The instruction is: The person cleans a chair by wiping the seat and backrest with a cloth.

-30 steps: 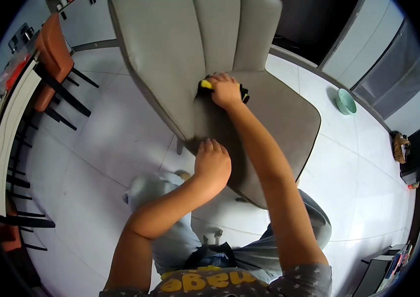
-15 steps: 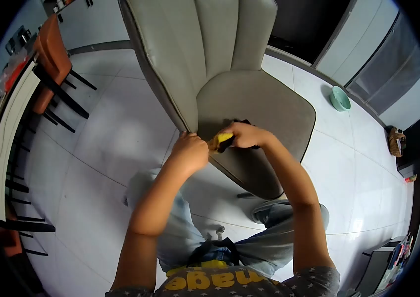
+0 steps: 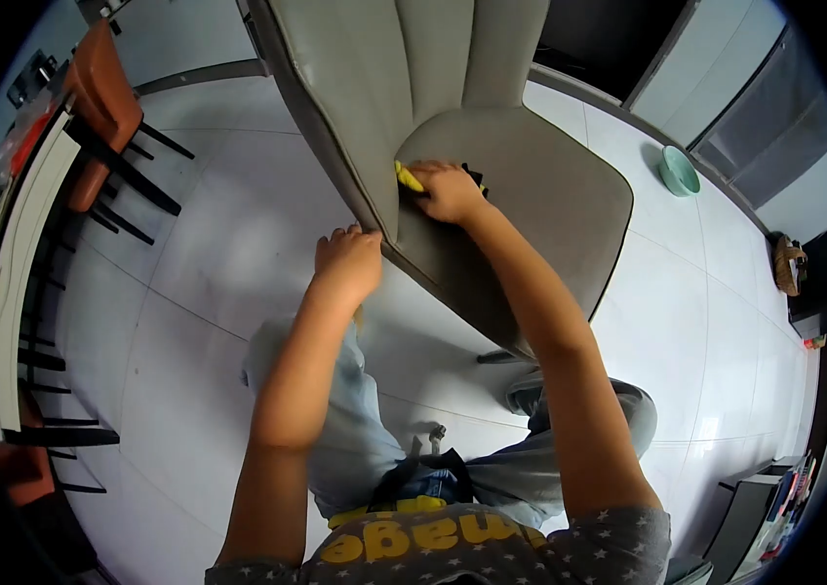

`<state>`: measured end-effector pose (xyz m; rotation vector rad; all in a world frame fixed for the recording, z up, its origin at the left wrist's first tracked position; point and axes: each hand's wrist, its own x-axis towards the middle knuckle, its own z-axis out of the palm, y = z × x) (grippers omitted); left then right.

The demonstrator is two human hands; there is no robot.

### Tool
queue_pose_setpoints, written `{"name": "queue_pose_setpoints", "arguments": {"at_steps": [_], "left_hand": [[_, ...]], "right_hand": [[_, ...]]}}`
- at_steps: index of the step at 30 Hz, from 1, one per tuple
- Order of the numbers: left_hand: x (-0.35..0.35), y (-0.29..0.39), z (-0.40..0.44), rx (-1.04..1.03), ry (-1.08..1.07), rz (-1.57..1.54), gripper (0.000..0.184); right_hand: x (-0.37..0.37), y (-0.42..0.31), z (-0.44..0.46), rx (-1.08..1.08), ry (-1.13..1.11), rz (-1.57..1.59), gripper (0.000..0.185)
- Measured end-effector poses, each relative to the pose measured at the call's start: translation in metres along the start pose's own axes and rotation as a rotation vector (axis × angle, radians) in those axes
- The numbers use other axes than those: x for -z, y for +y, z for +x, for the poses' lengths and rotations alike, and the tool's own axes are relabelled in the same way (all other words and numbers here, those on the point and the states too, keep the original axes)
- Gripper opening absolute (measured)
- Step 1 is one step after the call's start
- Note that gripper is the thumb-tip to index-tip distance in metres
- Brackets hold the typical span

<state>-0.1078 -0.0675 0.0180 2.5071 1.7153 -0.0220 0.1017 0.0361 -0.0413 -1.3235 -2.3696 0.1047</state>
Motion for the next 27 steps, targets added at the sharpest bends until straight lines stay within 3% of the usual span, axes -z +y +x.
{"name": "queue_pose_setpoints", "arguments": {"at_steps": [6, 8, 11, 13, 18, 19, 21, 22, 24, 27], "left_hand": [[0.003, 0.003, -0.002, 0.022, -0.059, -0.053, 0.027], [0.006, 0.009, -0.003, 0.021, -0.095, -0.035, 0.028], [0.009, 0.018, -0.01, 0.013, -0.161, -0.051, 0.03], [0.01, 0.022, -0.012, -0.019, -0.191, -0.08, 0.03], [0.013, 0.034, -0.016, -0.214, -0.124, -0.075, 0.026], [0.011, 0.04, -0.014, -0.234, -0.115, -0.082, 0.026], [0.0, 0.049, -0.013, -0.431, 0.083, -0.223, 0.029], [-0.007, 0.053, -0.011, -0.445, 0.083, -0.227, 0.029], [-0.019, 0.069, -0.009, -0.645, 0.327, -0.278, 0.032], [-0.035, 0.089, -0.004, -0.695, 0.189, -0.23, 0.035]], "right_hand": [[0.046, -0.066, -0.097, 0.096, -0.081, 0.126, 0.051], [0.058, -0.083, -0.136, 0.182, -0.046, 0.035, 0.051], [0.079, -0.101, -0.185, 0.152, -0.065, 0.023, 0.053], [0.088, -0.107, -0.215, -0.032, -0.057, 0.075, 0.058], [0.103, -0.127, -0.267, -0.136, -0.023, -0.063, 0.054], [0.1, -0.129, -0.276, -0.284, 0.061, -0.092, 0.056], [0.101, -0.137, -0.28, -0.503, 0.254, -0.139, 0.057], [0.102, -0.14, -0.274, -0.514, 0.257, -0.149, 0.057], [0.103, -0.137, -0.259, -0.399, 0.328, -0.278, 0.057], [0.082, -0.131, -0.247, -0.425, 0.065, -0.311, 0.043]]}}
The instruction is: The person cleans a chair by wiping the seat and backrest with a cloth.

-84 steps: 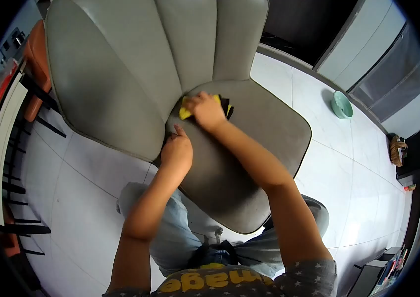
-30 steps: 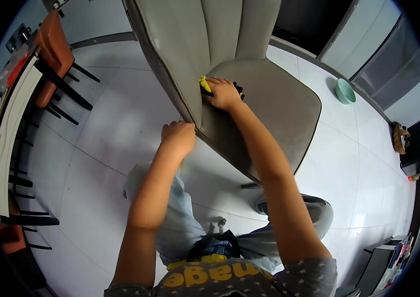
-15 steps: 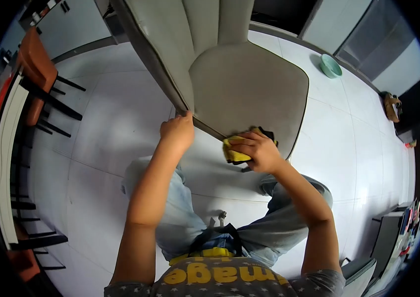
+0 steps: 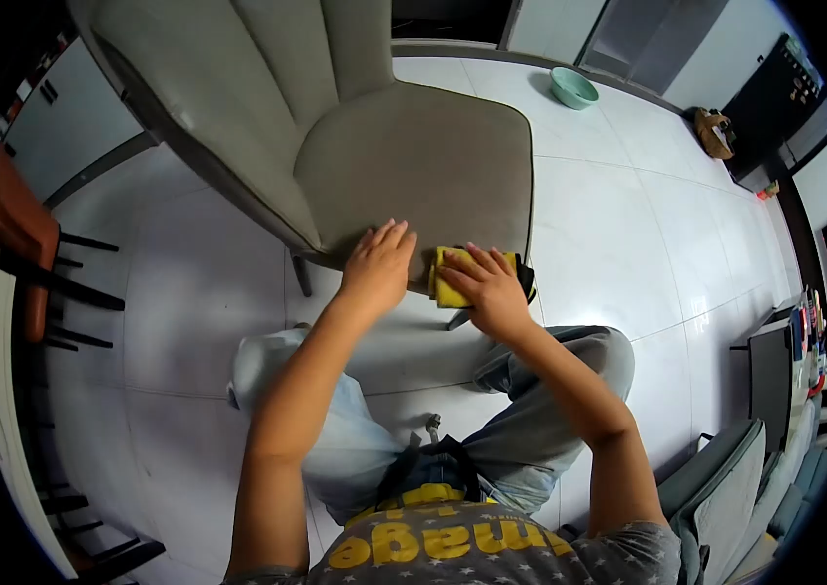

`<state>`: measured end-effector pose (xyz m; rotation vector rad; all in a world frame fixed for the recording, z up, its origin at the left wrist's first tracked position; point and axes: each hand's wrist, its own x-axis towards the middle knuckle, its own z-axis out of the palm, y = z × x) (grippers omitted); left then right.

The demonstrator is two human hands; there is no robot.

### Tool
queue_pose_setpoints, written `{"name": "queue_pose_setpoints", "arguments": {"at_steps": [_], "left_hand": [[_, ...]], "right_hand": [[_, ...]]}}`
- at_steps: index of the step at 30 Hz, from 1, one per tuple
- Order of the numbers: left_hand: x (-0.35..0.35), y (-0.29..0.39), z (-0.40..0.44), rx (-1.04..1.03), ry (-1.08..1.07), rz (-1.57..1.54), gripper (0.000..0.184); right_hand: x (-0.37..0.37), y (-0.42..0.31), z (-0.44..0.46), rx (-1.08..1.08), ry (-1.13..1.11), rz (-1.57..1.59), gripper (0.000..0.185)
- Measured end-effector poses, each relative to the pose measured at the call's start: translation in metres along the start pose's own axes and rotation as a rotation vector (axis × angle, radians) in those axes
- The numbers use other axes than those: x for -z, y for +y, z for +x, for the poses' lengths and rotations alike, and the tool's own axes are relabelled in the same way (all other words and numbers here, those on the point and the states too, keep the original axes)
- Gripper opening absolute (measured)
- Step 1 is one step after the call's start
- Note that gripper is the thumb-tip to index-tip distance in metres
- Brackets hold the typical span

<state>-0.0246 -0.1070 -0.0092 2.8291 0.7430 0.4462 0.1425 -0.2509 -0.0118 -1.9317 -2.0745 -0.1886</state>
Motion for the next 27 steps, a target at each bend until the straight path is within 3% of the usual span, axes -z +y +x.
{"name": "queue_pose_setpoints", "arguments": {"at_steps": [2, 5, 7, 8, 14, 27], "left_hand": [[-0.014, 0.003, 0.003, 0.04, -0.162, 0.012, 0.04], [0.001, 0.007, 0.006, 0.054, -0.23, -0.064, 0.042], [0.002, 0.003, 0.013, 0.042, -0.262, -0.096, 0.045], [0.001, 0.001, 0.014, 0.028, -0.265, -0.067, 0.046], [0.002, 0.017, 0.018, 0.064, -0.298, -0.052, 0.048], [0.014, 0.017, 0.022, 0.098, -0.307, -0.044, 0.046]], "right_hand": [[-0.005, 0.002, 0.008, 0.005, -0.013, -0.026, 0.042], [-0.006, 0.013, 0.01, -0.063, -0.044, 0.033, 0.045], [-0.009, 0.033, 0.025, -0.131, -0.027, 0.107, 0.05], [-0.012, 0.046, 0.034, -0.154, -0.026, 0.137, 0.062], [-0.031, 0.163, 0.091, -0.169, 0.041, 0.107, 0.057], [-0.074, 0.304, 0.234, -0.322, 0.244, -0.015, 0.045]]}}
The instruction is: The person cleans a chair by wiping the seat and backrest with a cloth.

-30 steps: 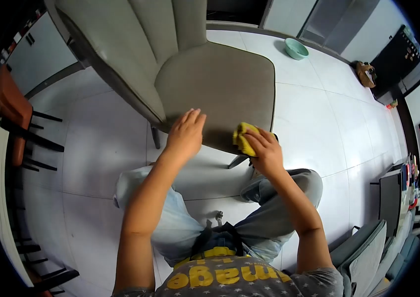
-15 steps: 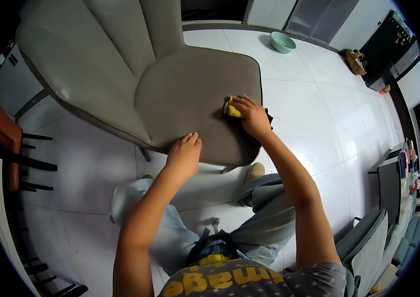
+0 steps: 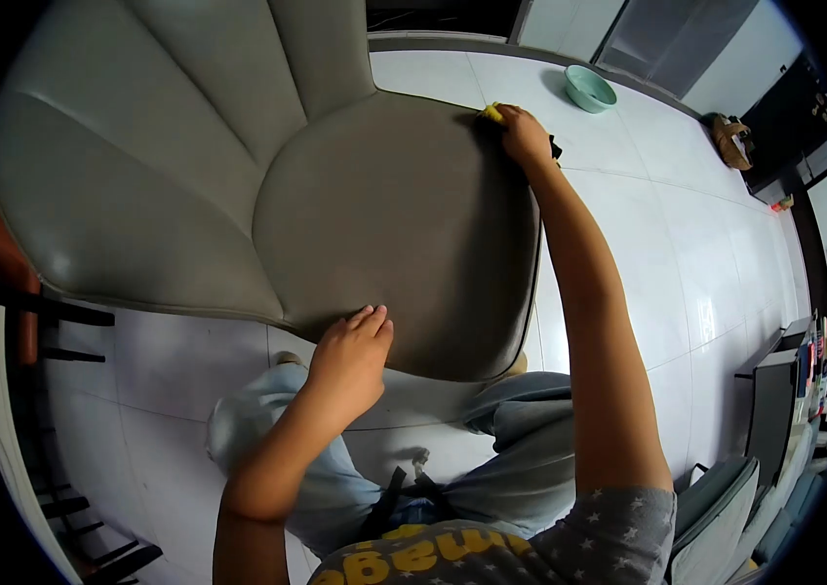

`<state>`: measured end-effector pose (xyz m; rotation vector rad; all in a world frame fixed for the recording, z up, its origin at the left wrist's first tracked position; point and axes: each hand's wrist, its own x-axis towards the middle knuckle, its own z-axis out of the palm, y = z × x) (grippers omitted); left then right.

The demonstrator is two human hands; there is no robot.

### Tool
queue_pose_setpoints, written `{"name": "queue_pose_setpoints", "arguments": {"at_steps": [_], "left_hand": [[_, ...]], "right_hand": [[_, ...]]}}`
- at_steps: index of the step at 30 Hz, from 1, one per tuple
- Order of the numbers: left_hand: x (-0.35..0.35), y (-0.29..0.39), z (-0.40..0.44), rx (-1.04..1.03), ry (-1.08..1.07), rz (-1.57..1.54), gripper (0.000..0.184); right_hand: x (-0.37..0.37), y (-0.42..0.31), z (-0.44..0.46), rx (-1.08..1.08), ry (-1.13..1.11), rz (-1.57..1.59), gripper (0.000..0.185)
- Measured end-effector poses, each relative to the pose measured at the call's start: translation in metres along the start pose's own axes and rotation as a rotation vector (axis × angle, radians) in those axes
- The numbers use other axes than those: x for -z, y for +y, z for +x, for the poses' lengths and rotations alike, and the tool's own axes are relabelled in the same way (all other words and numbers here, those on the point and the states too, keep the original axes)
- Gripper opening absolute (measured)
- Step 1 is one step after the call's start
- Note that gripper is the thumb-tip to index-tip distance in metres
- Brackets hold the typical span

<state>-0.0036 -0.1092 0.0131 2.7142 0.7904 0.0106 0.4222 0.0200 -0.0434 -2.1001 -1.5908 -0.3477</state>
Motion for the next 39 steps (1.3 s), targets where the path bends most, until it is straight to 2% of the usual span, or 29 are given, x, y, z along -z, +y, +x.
{"name": "queue_pose_setpoints", "arguments": {"at_steps": [1, 3, 8, 11, 12, 14, 16, 17, 18, 20, 25, 32, 34, 39], "left_hand": [[0.0, 0.0, 0.001, 0.0, -0.002, 0.008, 0.046], [0.001, -0.002, 0.0, -0.004, 0.019, -0.005, 0.045], [0.006, -0.025, -0.01, -0.092, 0.109, -0.145, 0.039], [0.015, -0.034, -0.008, 0.028, 0.075, -0.42, 0.031], [0.013, -0.036, -0.006, 0.055, 0.134, -0.373, 0.029], [0.012, -0.039, -0.007, 0.056, 0.241, -0.089, 0.032], [0.01, -0.04, -0.005, 0.117, 0.279, -0.022, 0.038], [0.007, -0.042, -0.004, 0.187, 0.311, 0.045, 0.046], [0.005, -0.044, -0.003, 0.189, 0.318, 0.045, 0.046], [0.0, -0.045, 0.0, 0.252, 0.254, 0.113, 0.06], [0.005, -0.04, 0.005, 0.282, 0.163, 0.035, 0.062], [0.007, -0.036, 0.009, 0.282, 0.131, -0.046, 0.065], [0.008, -0.036, 0.007, 0.285, 0.138, -0.052, 0.066], [0.008, -0.036, 0.007, 0.305, 0.164, -0.067, 0.07]], "right_hand": [[0.0, -0.001, 0.007, 0.008, -0.001, 0.004, 0.045], [-0.001, -0.005, 0.02, -0.212, -0.131, -0.128, 0.043], [0.014, -0.021, -0.009, -0.106, -0.142, -0.007, 0.044], [0.053, -0.057, -0.07, -0.027, -0.215, 0.06, 0.047], [0.067, -0.07, -0.095, -0.039, -0.237, 0.098, 0.048], [0.082, -0.086, -0.142, 0.159, -0.152, 0.161, 0.051], [0.102, -0.112, -0.168, 0.264, -0.251, 0.252, 0.054], [0.107, -0.127, -0.179, 0.417, -0.286, 0.197, 0.053], [0.111, -0.141, -0.187, 0.574, -0.318, 0.141, 0.051], [0.121, -0.168, -0.192, 0.688, -0.367, 0.223, 0.045], [0.101, -0.165, -0.168, 0.727, -0.41, 0.178, 0.042], [0.027, -0.111, -0.063, 0.492, -0.268, 0.122, 0.048], [0.017, -0.1, -0.024, 0.341, -0.296, 0.102, 0.047], [-0.025, -0.057, 0.052, 0.164, -0.159, 0.024, 0.041]]}}
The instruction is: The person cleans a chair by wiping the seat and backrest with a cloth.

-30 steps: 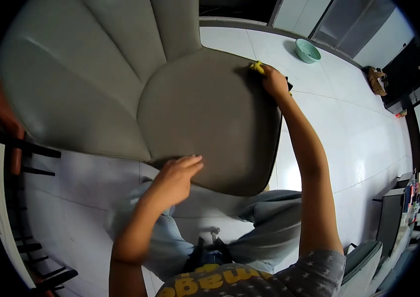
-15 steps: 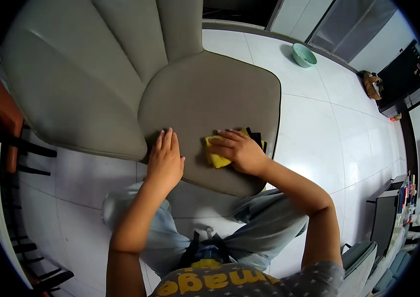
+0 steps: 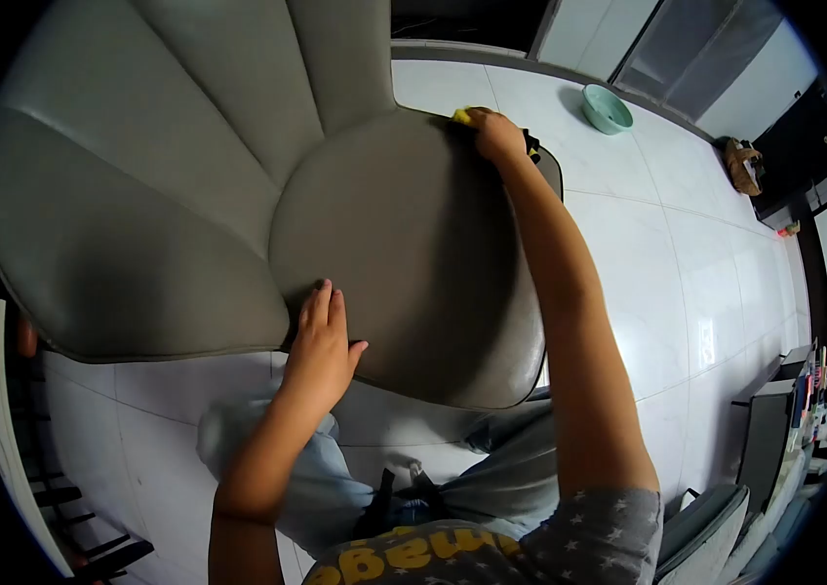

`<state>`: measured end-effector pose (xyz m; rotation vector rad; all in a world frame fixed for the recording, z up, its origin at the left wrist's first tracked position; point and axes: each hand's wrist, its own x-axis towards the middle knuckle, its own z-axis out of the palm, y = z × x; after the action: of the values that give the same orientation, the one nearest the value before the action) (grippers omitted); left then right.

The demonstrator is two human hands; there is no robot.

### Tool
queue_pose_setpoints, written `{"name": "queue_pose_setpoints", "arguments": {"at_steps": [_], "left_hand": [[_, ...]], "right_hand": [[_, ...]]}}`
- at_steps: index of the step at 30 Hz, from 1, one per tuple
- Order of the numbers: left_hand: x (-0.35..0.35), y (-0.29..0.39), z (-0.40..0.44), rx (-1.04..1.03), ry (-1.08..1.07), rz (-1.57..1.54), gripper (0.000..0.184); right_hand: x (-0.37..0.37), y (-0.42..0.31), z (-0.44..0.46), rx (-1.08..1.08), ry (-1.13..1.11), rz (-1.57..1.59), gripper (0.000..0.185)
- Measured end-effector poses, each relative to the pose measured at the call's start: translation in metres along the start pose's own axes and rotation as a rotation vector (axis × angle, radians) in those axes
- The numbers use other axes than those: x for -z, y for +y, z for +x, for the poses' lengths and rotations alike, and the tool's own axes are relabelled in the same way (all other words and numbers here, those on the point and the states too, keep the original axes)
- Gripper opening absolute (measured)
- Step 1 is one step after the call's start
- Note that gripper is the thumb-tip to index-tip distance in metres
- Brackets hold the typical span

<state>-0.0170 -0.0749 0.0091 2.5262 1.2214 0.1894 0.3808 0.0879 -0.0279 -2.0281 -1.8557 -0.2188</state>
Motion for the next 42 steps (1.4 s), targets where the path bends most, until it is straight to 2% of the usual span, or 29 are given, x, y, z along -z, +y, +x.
{"name": "queue_pose_setpoints", "arguments": {"at_steps": [2, 3, 5, 6, 7, 9, 10, 11, 12, 13, 14, 16, 18, 19, 21, 22, 23, 25, 28, 33, 35, 37, 39, 40, 42], "left_hand": [[-0.005, -0.003, -0.001, -0.001, 0.032, -0.015, 0.071], [-0.005, -0.005, -0.002, 0.003, 0.043, -0.007, 0.071], [-0.007, -0.006, -0.004, 0.016, 0.1, -0.04, 0.07], [-0.007, -0.005, -0.007, -0.008, 0.138, -0.022, 0.061], [-0.008, -0.004, -0.01, 0.009, 0.142, -0.027, 0.061], [-0.01, 0.0, -0.017, -0.075, 0.158, -0.05, 0.051], [-0.011, 0.004, -0.02, -0.125, 0.275, -0.044, 0.038], [-0.008, 0.009, -0.025, -0.113, 0.28, -0.044, 0.038], [-0.002, 0.013, -0.028, -0.102, 0.261, -0.092, 0.033], [0.002, 0.016, -0.029, -0.092, 0.243, -0.139, 0.029], [0.001, 0.017, -0.031, -0.117, 0.353, -0.151, 0.021], [0.008, 0.017, -0.036, -0.057, 0.316, -0.171, 0.02], [0.008, 0.009, -0.039, -0.022, 0.316, -0.186, 0.016], [0.013, 0.006, -0.04, -0.009, 0.317, -0.191, 0.016], [0.029, -0.002, -0.044, 0.179, 0.012, -0.052, 0.017], [0.024, -0.016, -0.048, 0.167, 0.052, -0.04, 0.019], [0.022, -0.027, -0.05, 0.257, -0.004, -0.019, 0.018], [0.013, -0.045, -0.053, 0.308, 0.079, 0.14, 0.017], [0.015, -0.059, -0.05, 0.322, 0.113, 0.133, 0.014], [0.011, -0.062, -0.052, 0.353, 0.116, 0.082, 0.012], [0.008, -0.066, -0.052, 0.344, 0.096, 0.088, 0.025], [0.005, -0.066, -0.05, 0.377, 0.076, 0.108, 0.024], [0.006, -0.06, -0.054, 0.4, 0.05, 0.129, 0.025], [0.006, -0.057, -0.055, 0.395, 0.044, 0.142, 0.019], [0.008, -0.051, -0.056, 0.38, 0.044, 0.16, 0.017]], "right_hand": [[-0.002, 0.001, 0.018, -0.384, -0.128, -0.246, 0.034], [-0.004, -0.002, 0.02, -0.377, -0.118, -0.24, 0.034], [-0.007, -0.007, 0.012, -0.385, 0.132, -0.276, 0.028], [-0.009, -0.008, 0.007, -0.269, 0.329, -0.227, 0.027], [-0.003, -0.016, -0.001, -0.122, 0.445, -0.2, 0.03], [0.005, -0.038, -0.017, 0.106, 0.406, -0.081, 0.034], [0.009, -0.056, -0.025, 0.157, 0.358, -0.035, 0.036], [0.012, -0.076, -0.032, 0.207, 0.314, 0.007, 0.038], [0.019, -0.102, -0.036, 0.161, 0.174, 0.032, 0.039], [0.014, -0.12, -0.032, 0.198, 0.146, 0.027, 0.039], [0.006, -0.136, -0.023, 0.218, 0.142, 0.06, 0.037], [-0.017, -0.165, -0.005, 0.249, 0.132, 0.107, 0.036], [-0.039, -0.191, 0.006, 0.128, -0.013, -0.034, 0.033], [-0.048, -0.206, 0.008, 0.135, -0.006, -0.114, 0.034], [-0.054, -0.228, 0.003, 0.12, -0.05, -0.005, 0.036], [-0.051, -0.235, -0.004, 0.201, -0.089, 0.018, 0.037], [-0.048, -0.244, -0.013, 0.281, -0.093, 0.025, 0.036], [-0.043, -0.26, -0.041, 0.427, -0.032, 0.054, 0.035], [-0.029, -0.277, -0.082, 0.579, 0.02, 0.093, 0.038], [0.01, -0.276, -0.153, 0.605, -0.135, 0.157, 0.037], [0.042, -0.273, -0.189, 0.66, -0.161, 0.188, 0.036], [0.05, -0.258, -0.225, 0.793, -0.14, 0.091, 0.035], [0.078, -0.248, -0.258, 0.903, -0.149, 0.12, 0.027], [0.082, -0.241, -0.273, 0.939, -0.26, 0.091, 0.029], [0.096, -0.228, -0.296, 0.893, -0.291, 0.14, 0.03]]}}
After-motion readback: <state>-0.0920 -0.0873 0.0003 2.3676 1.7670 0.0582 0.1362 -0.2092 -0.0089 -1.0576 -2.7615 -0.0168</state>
